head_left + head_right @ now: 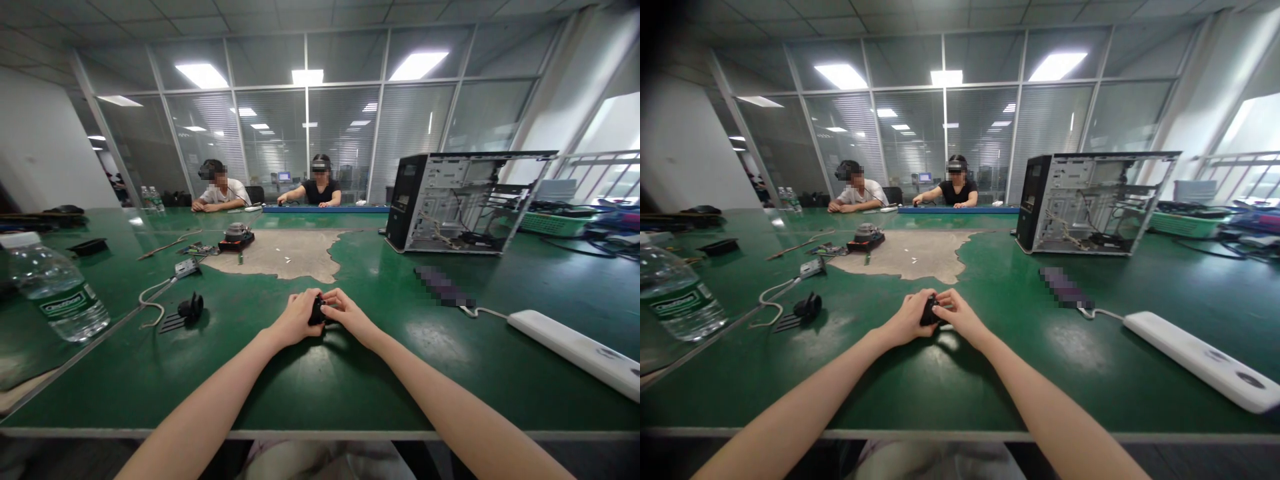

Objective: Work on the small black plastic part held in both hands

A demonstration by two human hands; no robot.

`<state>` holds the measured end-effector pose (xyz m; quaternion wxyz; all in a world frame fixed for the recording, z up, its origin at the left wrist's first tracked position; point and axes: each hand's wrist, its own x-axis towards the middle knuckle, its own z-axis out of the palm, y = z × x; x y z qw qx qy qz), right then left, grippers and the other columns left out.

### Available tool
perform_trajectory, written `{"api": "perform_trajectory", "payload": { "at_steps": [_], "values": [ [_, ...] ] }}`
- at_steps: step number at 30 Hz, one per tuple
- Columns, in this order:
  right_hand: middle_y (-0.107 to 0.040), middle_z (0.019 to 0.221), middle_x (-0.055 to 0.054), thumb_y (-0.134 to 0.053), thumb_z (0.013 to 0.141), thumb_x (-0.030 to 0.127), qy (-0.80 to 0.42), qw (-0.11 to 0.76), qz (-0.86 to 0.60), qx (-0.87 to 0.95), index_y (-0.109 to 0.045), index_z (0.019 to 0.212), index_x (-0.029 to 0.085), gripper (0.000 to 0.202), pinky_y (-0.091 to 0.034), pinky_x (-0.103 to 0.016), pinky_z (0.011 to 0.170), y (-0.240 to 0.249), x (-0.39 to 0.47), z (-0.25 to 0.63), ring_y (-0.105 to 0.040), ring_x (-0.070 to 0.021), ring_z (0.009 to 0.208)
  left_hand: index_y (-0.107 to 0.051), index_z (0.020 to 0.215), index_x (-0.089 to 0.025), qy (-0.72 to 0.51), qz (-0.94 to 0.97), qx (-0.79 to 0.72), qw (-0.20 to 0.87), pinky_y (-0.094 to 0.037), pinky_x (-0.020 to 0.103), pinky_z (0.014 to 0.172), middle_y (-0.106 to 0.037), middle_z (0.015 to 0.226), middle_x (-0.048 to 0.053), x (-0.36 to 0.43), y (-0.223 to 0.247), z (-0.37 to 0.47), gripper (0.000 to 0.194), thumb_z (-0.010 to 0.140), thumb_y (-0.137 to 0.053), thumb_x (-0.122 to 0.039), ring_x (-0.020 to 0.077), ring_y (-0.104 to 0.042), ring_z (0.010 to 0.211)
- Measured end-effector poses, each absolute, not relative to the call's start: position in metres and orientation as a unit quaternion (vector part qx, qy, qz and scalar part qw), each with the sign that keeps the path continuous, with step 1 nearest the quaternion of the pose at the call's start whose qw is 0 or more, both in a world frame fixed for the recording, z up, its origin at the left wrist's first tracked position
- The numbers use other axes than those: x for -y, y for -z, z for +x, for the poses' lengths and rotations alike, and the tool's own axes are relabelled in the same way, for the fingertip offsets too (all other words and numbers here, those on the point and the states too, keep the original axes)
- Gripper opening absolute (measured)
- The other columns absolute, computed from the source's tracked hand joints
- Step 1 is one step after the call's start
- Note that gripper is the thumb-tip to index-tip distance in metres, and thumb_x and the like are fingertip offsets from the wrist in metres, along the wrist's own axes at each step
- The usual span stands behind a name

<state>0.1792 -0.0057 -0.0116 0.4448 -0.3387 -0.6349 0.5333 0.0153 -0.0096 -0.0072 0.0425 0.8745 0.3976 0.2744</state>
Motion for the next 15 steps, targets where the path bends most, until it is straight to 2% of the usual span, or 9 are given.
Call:
{"api": "perform_trajectory", "payload": {
  "at_steps": [7, 12, 15],
  "values": [
    [-0.056, 0.088, 0.0, -0.068, 0.061, 0.029, -0.55, 0.424, -0.291, 0.658, -0.047, 0.085, 0.021, 0.033, -0.041, -0.032, 0.079, 0.0073, 0.0078, 0.1835, -0.053, -0.0146, 0.085, -0.032, 0.111, -0.021, -0.271, 0.872, -0.404, 0.049, -0.03, 0.036, 0.084, -0.047, 0.104, 0.005, 0.0109, 0.0055, 0.0153, 0.058, 0.06, -0.06, -0.024, 0.0222, -0.046, 0.096],
    [-0.056, 0.088, 0.0, -0.061, 0.068, 0.035, -0.543, 0.437, -0.315, 0.644, -0.047, 0.081, 0.021, 0.023, -0.042, -0.031, 0.076, 0.0072, 0.0084, 0.1818, -0.054, -0.0139, 0.082, -0.031, 0.112, -0.021, -0.274, 0.873, -0.401, 0.05, -0.03, 0.036, 0.084, -0.047, 0.105, 0.005, 0.0104, 0.0052, 0.0149, 0.059, 0.061, -0.06, -0.025, 0.0227, -0.046, 0.097],
    [-0.056, 0.087, -0.001, -0.059, 0.07, 0.036, -0.529, 0.436, -0.343, 0.642, -0.049, 0.087, 0.021, 0.025, -0.041, -0.033, 0.079, 0.011, 0.0062, 0.1805, -0.053, -0.0148, 0.085, -0.03, 0.113, -0.021, -0.272, 0.874, -0.399, 0.055, -0.03, 0.036, 0.085, -0.047, 0.106, 0.006, 0.0103, 0.0047, 0.0149, 0.06, 0.061, -0.06, -0.025, 0.0231, -0.045, 0.099]
  ]
}}
